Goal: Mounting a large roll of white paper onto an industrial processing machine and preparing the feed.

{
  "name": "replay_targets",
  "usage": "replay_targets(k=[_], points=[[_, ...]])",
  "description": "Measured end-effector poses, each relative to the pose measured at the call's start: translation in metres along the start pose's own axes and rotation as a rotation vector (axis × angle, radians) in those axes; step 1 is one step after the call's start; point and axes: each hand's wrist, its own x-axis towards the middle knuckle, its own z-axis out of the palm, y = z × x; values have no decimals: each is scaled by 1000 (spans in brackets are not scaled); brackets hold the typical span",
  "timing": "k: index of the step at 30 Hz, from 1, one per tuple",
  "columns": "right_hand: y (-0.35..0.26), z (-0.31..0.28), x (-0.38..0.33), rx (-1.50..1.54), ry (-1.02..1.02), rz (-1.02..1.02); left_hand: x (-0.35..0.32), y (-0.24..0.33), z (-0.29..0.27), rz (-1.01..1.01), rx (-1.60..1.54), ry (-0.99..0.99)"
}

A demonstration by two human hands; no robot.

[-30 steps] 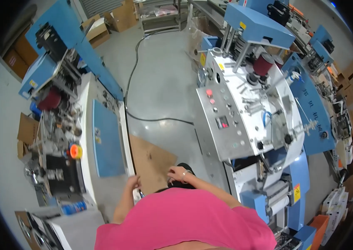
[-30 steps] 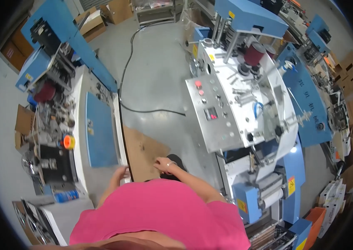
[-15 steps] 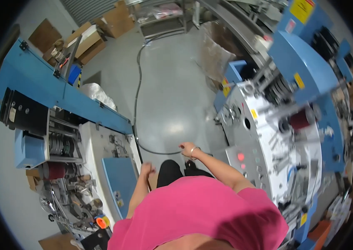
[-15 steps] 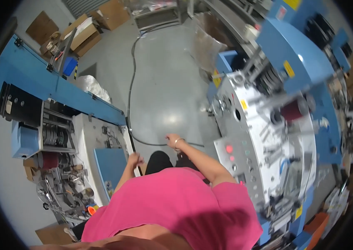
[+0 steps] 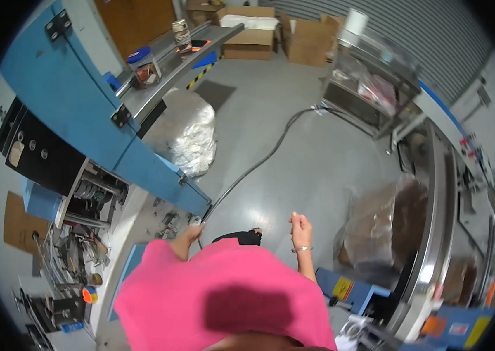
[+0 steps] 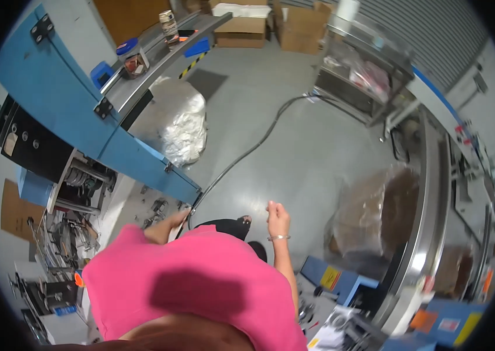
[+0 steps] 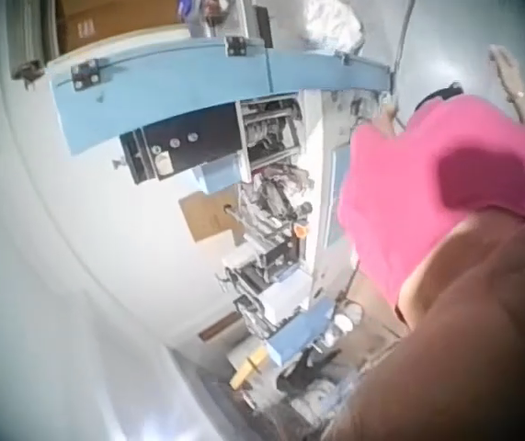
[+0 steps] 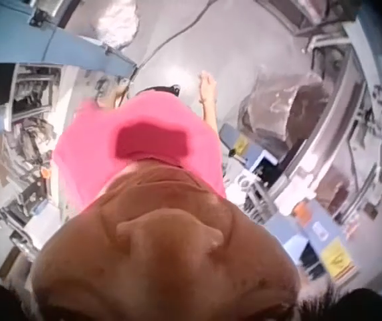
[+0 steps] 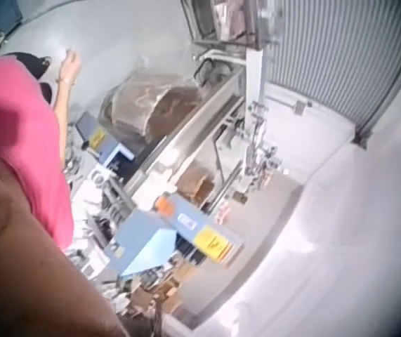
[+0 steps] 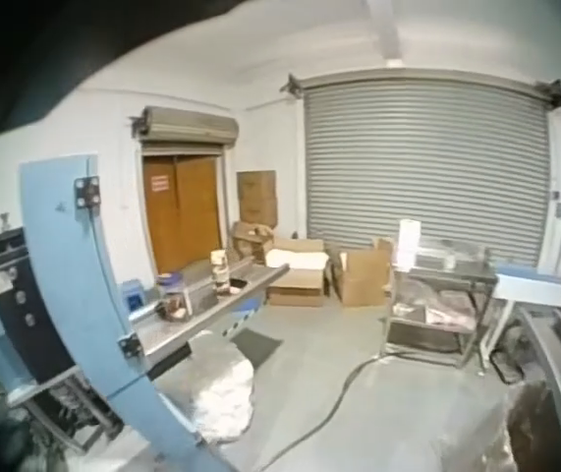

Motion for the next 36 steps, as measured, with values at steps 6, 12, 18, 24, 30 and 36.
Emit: replay_targets(k=[6,12,18,24,30,36], points=[[5,-64,127,4,95,191,28,434,132,380,135,121],[38,-114,282,-207,-87,245,-25,557,213,931,365,-19],[-31,-59,415,-310,-535,-65,20,519,99,399,549,241],[-130,95,515,-165,-915,-115,27,517,-36,315,129,994],[-275,311,605,-82,-895,-528,47,623,-176,616,-53,1462],[-358,540,709,-316,-787,-586,100,719,-303,547,-198,1417]])
